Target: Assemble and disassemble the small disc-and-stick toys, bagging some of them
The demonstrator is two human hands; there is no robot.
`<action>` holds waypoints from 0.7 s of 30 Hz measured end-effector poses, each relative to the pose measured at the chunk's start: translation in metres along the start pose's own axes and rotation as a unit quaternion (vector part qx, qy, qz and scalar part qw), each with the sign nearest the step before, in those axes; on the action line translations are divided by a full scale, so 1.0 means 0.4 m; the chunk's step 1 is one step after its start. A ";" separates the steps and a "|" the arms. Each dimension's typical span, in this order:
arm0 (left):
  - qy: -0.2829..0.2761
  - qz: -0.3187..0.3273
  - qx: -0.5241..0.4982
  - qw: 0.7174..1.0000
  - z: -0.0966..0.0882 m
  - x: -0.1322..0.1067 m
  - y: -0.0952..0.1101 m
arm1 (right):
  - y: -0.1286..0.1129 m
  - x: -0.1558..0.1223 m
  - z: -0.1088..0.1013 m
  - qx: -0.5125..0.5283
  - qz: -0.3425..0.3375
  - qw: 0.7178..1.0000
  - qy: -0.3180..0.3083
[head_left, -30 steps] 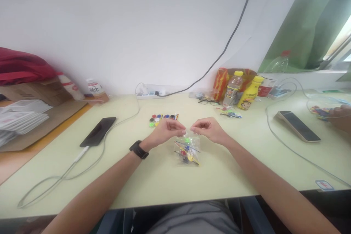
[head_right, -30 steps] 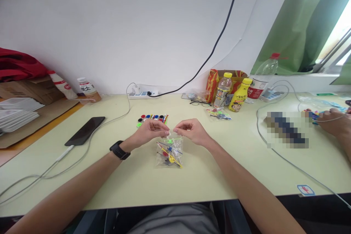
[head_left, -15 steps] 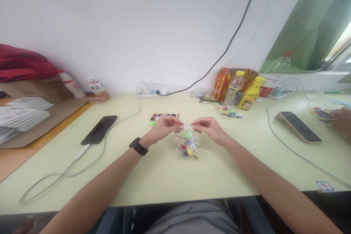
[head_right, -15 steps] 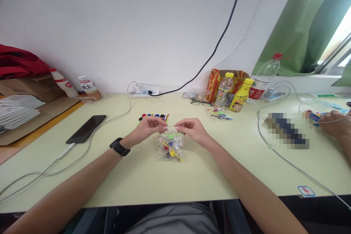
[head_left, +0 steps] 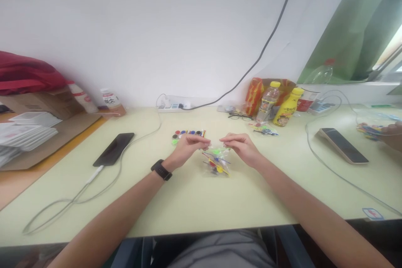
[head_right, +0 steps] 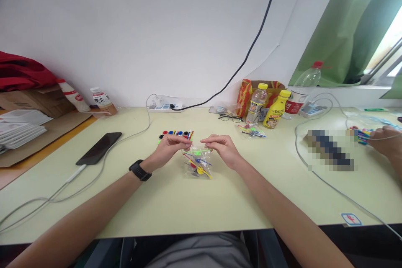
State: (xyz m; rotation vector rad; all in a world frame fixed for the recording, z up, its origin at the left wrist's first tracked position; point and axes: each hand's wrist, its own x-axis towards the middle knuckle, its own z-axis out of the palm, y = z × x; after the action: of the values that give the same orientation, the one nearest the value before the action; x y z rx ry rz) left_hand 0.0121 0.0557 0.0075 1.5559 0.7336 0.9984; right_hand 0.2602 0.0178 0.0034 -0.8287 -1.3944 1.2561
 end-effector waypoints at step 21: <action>0.003 0.024 0.118 0.993 -0.010 0.008 -0.009 | 0.010 0.000 0.010 -0.115 0.003 0.993 0.035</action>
State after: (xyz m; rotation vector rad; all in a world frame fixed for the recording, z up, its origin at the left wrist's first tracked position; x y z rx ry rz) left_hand 0.0102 0.0610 0.0050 1.7817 0.8462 0.9798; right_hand 0.2556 0.0176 -0.0003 -1.0236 -1.4991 1.0729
